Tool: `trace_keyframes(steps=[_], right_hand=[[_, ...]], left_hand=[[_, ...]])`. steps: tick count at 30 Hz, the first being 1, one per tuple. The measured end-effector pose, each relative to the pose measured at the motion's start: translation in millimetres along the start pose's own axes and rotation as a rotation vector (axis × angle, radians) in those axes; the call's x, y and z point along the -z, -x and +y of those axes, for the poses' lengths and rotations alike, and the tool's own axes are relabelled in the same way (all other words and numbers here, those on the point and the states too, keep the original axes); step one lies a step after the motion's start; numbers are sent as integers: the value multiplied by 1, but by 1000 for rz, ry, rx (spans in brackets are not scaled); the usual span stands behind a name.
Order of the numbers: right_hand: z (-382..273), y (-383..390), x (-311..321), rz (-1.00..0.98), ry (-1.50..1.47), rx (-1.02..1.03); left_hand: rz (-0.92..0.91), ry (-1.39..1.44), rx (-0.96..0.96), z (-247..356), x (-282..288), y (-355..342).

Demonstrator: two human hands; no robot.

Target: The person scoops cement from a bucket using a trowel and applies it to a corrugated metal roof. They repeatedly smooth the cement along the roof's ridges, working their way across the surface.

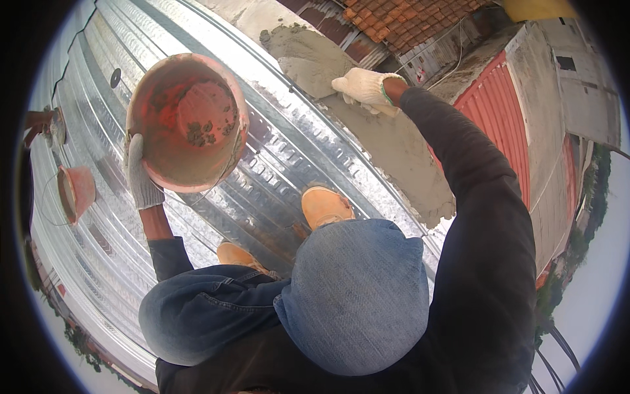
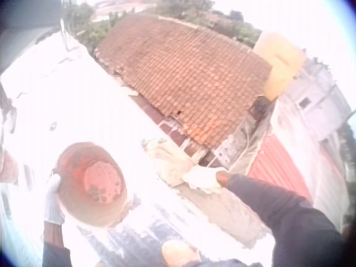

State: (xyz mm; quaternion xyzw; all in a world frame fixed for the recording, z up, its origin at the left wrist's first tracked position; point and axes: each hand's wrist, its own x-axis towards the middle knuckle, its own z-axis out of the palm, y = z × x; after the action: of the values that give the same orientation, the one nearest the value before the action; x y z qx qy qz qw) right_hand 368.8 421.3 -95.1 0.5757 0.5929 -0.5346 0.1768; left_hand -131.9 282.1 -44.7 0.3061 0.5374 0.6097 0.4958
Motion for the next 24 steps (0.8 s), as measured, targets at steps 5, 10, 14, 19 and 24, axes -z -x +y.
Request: trace_keyframes(steps=[5, 10, 14, 19, 24], right_hand=[[26, 15, -7, -4, 29, 52], [51, 33, -26, 69, 72, -1], [76, 55, -44, 115, 126, 16], [127, 91, -69, 193, 196, 47], [165, 134, -92, 176, 213, -1]], left_hand=[[22, -19, -2, -3, 1, 2], [-25, -31, -25, 2, -5, 9], [-12, -76, -37, 2, 0, 12], [-6, -106, -49, 7, -15, 14], [2, -156, -66, 11, -24, 18]])
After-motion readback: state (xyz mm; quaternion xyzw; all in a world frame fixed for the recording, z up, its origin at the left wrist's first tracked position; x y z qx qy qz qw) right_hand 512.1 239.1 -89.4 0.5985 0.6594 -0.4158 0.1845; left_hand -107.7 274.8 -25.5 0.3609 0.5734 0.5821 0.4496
